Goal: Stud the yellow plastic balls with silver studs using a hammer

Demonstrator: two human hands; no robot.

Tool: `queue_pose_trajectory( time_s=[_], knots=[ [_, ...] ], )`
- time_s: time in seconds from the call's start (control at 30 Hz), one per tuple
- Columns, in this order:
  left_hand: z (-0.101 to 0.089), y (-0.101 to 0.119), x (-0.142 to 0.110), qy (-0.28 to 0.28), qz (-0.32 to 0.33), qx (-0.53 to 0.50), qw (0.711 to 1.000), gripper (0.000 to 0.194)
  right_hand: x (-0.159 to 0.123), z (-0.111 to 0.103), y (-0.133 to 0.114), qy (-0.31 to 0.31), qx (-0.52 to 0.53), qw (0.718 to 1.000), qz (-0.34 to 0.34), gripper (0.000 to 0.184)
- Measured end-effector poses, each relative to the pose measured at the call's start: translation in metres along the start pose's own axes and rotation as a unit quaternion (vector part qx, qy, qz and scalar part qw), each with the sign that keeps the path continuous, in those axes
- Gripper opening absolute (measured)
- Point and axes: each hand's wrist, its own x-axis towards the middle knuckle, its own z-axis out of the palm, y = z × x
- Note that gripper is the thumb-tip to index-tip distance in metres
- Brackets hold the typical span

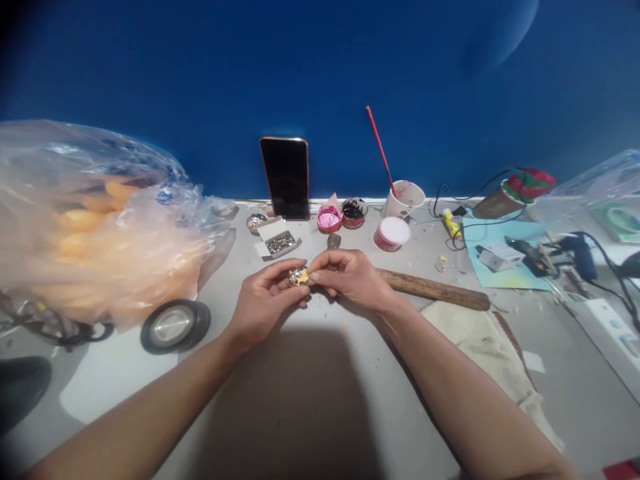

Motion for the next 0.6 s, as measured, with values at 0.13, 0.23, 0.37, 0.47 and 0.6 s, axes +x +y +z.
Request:
queue_pose_trajectory(
  time_s=[0.13, 0.23, 0.37, 0.47, 0.6],
  knots=[
    [0.0004, -0.0001, -0.0012, 0.004, 0.008, -0.002, 1.000, 0.057, -0.0002, 0.0024, -0.0006, 0.017, -0.003, 1.000, 0.017, 0.038],
    [0.0018, 0.0015, -0.0025, 0.004, 0.014, 0.004, 1.000, 0.055, -0.0003, 0.0036, -0.0010, 0.029, -0.001, 0.999, 0.026, 0.039],
    [0.0036, 0.0029, -0.0040, 0.005, 0.019, 0.014, 1.000, 0.051, 0.0000, 0.0045, -0.0025, 0.039, 0.008, 0.999, 0.038, 0.037],
    [0.0039, 0.0028, -0.0042, 0.006, 0.024, 0.014, 1.000, 0.049, 0.0006, 0.0044, -0.0030, 0.039, 0.007, 0.998, 0.052, 0.033],
    [0.0040, 0.0026, -0.0040, 0.002, 0.023, 0.016, 1.000, 0.049, 0.0010, 0.0049, -0.0025, 0.046, 0.000, 0.997, 0.058, 0.026]
  ],
)
